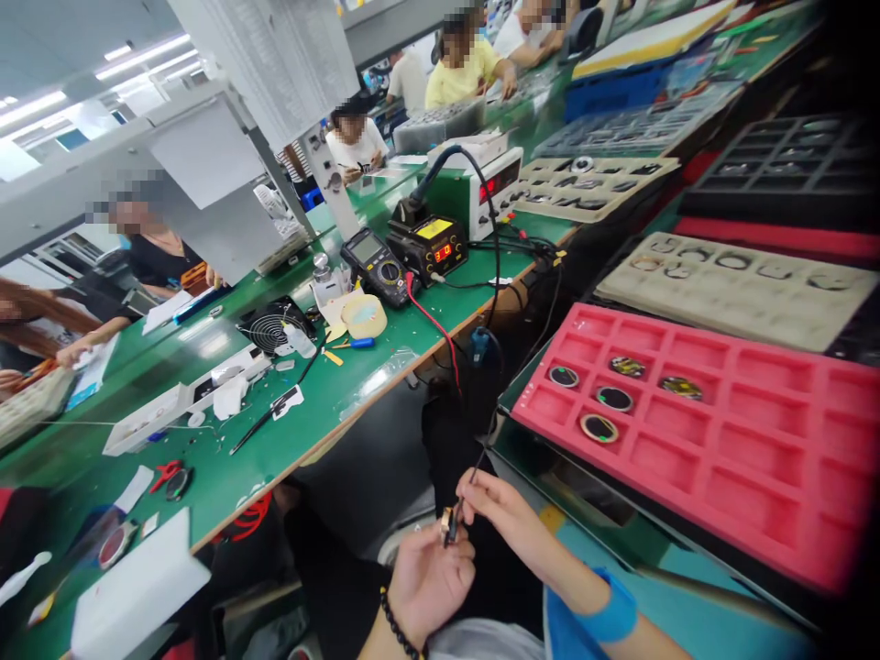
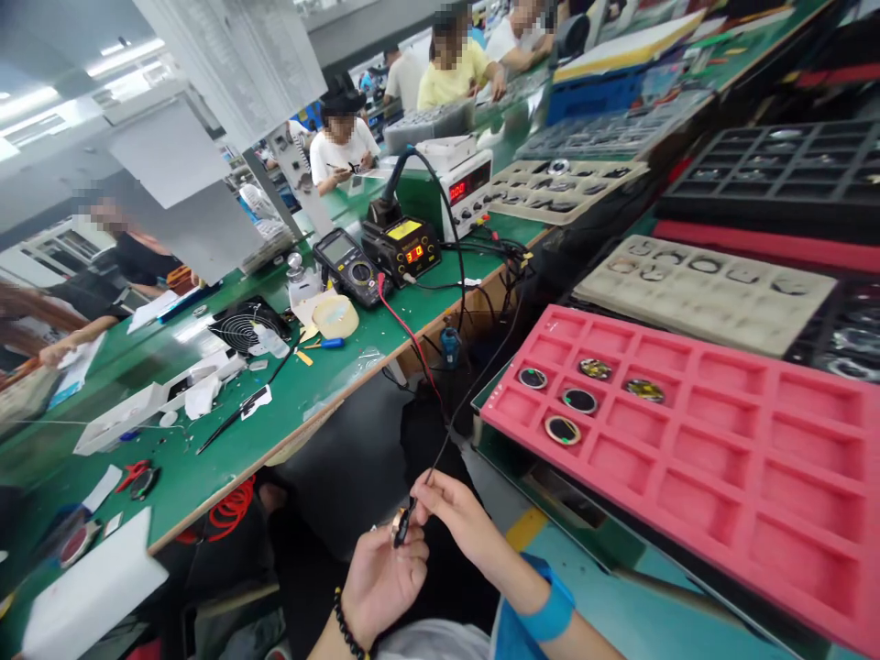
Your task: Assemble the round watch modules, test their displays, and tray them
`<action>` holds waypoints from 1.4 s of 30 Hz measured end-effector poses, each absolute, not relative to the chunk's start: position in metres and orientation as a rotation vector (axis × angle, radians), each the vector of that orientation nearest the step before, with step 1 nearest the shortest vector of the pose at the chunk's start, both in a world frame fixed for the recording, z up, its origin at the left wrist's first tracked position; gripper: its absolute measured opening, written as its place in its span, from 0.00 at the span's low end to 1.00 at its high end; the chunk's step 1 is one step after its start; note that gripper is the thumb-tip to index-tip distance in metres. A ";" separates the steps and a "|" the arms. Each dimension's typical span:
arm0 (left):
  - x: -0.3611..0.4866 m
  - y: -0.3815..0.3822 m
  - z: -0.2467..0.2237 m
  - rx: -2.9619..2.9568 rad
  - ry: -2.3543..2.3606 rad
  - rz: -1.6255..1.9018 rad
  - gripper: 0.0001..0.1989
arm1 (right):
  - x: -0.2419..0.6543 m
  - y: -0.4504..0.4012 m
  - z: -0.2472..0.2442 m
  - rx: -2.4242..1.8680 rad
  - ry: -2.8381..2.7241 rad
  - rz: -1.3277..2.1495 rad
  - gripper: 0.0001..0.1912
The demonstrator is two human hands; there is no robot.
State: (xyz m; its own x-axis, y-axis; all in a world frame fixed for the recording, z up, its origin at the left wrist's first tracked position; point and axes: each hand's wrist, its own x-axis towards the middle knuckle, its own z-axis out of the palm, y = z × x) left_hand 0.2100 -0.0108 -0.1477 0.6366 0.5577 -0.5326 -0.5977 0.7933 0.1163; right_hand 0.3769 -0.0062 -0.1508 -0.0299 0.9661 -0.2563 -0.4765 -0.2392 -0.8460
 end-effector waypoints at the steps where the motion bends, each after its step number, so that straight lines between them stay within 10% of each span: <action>1: 0.208 -0.010 -0.148 -0.068 0.590 0.687 0.08 | 0.376 -0.008 -0.152 -1.023 -0.642 1.556 0.26; 8: 0.194 0.000 -0.150 0.156 0.712 0.998 0.28 | 0.367 -0.016 -0.167 -1.053 -0.239 1.482 0.25; 42: 0.216 0.004 -0.119 0.718 0.883 1.174 0.18 | 0.361 -0.019 -0.132 -1.023 -0.457 1.545 0.24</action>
